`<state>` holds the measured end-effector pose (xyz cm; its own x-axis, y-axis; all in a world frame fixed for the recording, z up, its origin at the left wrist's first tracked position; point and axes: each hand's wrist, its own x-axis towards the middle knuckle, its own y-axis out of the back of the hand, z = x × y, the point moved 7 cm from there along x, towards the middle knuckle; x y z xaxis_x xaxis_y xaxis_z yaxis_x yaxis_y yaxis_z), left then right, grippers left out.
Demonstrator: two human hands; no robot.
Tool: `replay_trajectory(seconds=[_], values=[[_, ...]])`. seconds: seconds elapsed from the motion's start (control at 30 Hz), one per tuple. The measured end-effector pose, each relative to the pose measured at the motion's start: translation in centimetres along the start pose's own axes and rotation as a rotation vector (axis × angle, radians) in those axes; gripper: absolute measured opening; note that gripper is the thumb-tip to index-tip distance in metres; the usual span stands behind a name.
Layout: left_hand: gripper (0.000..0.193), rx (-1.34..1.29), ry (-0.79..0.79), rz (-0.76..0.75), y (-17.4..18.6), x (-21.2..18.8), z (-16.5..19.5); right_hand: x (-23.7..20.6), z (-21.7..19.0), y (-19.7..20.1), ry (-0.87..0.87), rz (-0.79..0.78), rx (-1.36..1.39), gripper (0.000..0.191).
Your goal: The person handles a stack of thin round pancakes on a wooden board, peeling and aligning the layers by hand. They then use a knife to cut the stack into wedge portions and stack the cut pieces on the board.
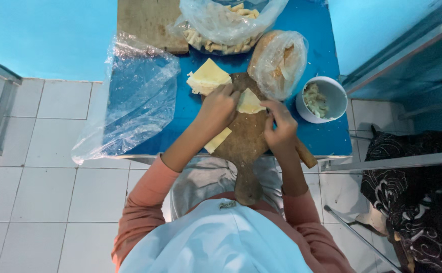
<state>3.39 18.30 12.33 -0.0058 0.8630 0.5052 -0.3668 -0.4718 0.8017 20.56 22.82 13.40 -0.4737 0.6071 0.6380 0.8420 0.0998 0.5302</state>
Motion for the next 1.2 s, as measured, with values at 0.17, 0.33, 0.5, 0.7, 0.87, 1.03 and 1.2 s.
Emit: replay_trajectory(seconds=[0.17,0.33,0.5,0.7,0.87,1.03,1.2], values=[[0.024,0.163,-0.062,-0.1,-2.5,3.5,0.1,-3.0,-0.1,1.7,-0.113,0.083,0.105,0.027],[0.023,0.284,-0.048,-0.059,-4.2,4.6,-0.1,-4.1,0.2,1.1,-0.115,0.017,0.125,0.025],[0.022,0.337,-0.01,-0.04,-4.3,5.1,-0.3,-4.1,0.0,0.1,-0.086,0.008,0.172,0.021],[0.024,0.407,-0.019,-0.069,-4.4,5.2,-0.2,-3.8,-0.4,-0.1,-0.059,0.026,0.184,0.022],[0.036,0.343,-0.05,-0.022,-3.5,5.0,0.1,-3.7,-0.4,-0.3,-0.071,0.011,0.126,0.021],[0.046,0.128,0.044,0.058,0.8,2.5,-0.2,-3.7,-1.0,-0.1,-0.007,0.033,0.134,0.022],[0.037,0.071,0.331,0.118,6.0,-4.9,-0.4,-3.0,-1.0,-0.3,0.013,-0.016,0.101,0.024]])
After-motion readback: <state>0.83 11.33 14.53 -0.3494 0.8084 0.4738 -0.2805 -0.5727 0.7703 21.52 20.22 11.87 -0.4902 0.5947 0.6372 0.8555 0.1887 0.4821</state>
